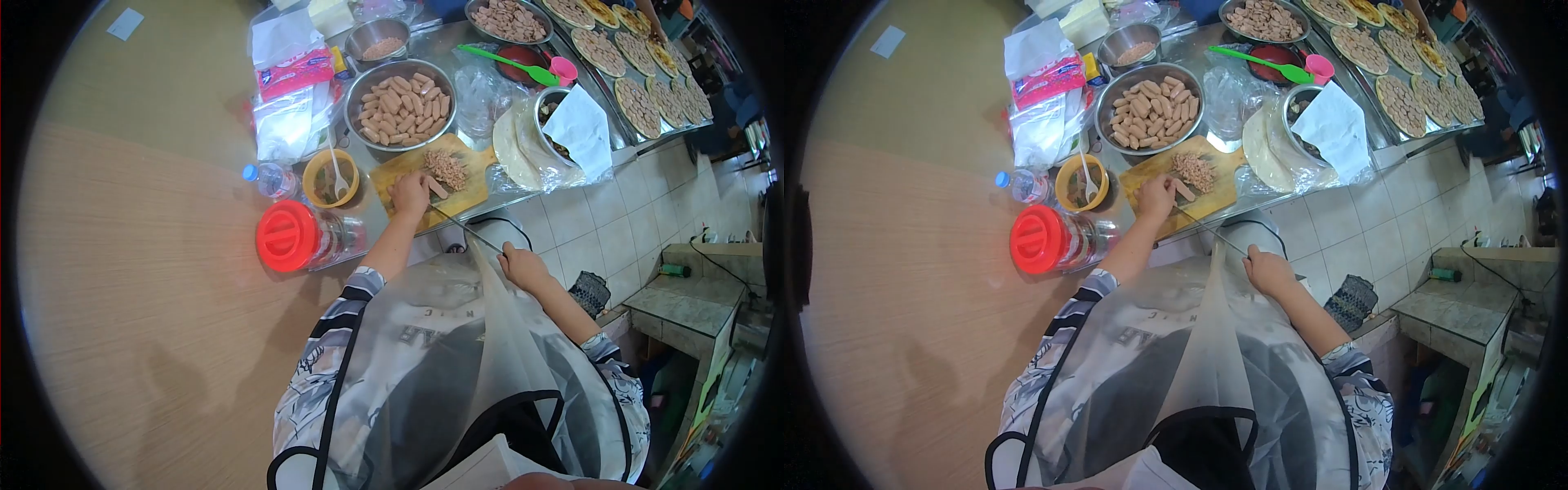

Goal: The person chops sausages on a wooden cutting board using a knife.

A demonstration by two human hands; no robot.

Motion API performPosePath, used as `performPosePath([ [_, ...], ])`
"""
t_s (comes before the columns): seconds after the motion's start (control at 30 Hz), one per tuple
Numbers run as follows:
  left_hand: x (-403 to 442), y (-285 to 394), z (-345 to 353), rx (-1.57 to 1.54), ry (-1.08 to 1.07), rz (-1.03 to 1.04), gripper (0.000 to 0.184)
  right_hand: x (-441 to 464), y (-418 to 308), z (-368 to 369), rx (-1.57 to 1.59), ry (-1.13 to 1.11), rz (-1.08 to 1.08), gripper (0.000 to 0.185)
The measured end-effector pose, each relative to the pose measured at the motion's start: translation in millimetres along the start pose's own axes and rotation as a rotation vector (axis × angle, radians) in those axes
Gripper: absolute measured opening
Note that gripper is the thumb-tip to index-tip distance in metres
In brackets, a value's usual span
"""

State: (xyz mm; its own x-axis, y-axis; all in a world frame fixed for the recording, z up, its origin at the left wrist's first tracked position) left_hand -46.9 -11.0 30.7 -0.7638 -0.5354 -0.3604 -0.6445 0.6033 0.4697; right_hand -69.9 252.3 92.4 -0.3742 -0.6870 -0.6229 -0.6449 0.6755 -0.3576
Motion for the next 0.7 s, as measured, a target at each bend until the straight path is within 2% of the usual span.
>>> performPosePath([
  [0.03,-0.4,0.6,-1.8,0.0,0.002,0.002,0.022,0.7,0.2,0.2,0.001,0.004,-0.003,0.026],
  [0.1,-6.4,2.5,-10.6,0.055,0.216,0.006,0.02,0.9,0.0,-0.5,0.001,0.012,-0.005,0.026],
  [0.13,-6.5,2.9,-10.7,0.054,0.22,0.009,0.02,1.2,-0.5,-0.6,0.003,-0.002,0.004,0.026],
  [0.2,-7.6,17.1,-12.4,0.154,0.207,0.314,0.025,1.7,-1.0,-1.6,0.001,-0.006,0.011,0.026],
  [0.23,-8.5,18.7,-13.7,0.155,0.213,0.317,0.025,0.6,-1.7,-0.9,0.0,-0.004,0.008,0.025],
  [0.3,-3.8,28.2,-8.5,0.368,0.032,0.32,0.03,-0.1,-3.5,-4.0,-0.009,0.012,0.001,0.025],
  [0.33,-1.5,32.1,-11.3,0.369,0.044,0.322,0.03,-1.3,-4.9,-6.0,-0.006,0.004,0.004,0.025],
  [0.4,5.6,32.2,-10.1,0.382,-0.11,0.194,0.032,-1.4,-7.0,-9.3,-0.005,0.001,0.004,0.026],
  [0.5,10.6,34.3,-12.0,0.411,-0.205,0.168,0.032,1.9,-9.2,-11.4,-0.011,-0.011,-0.01,0.025],
  [0.63,8.7,34.5,-13.3,0.455,-0.205,0.2,0.032,17.1,-17.1,-4.1,-0.01,-0.025,-0.07,0.025],
  [0.7,9.5,31.2,-10.2,0.441,-0.161,0.29,0.03,28.1,-20.9,2.9,0.004,-0.038,-0.094,0.025],
])
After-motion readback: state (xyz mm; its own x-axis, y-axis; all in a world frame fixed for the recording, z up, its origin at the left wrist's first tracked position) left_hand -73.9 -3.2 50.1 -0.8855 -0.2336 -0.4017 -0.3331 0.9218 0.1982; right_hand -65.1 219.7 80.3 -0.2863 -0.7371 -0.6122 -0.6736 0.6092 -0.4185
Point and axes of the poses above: each hand's wrist, its own x-axis towards the middle knuckle, its own z-axis out of the palm, y = z × x, the point moved 4 cm from there along x, towards the middle knuckle, and after that the axes turned 14 degrees about -y, right-handed, at the moved point
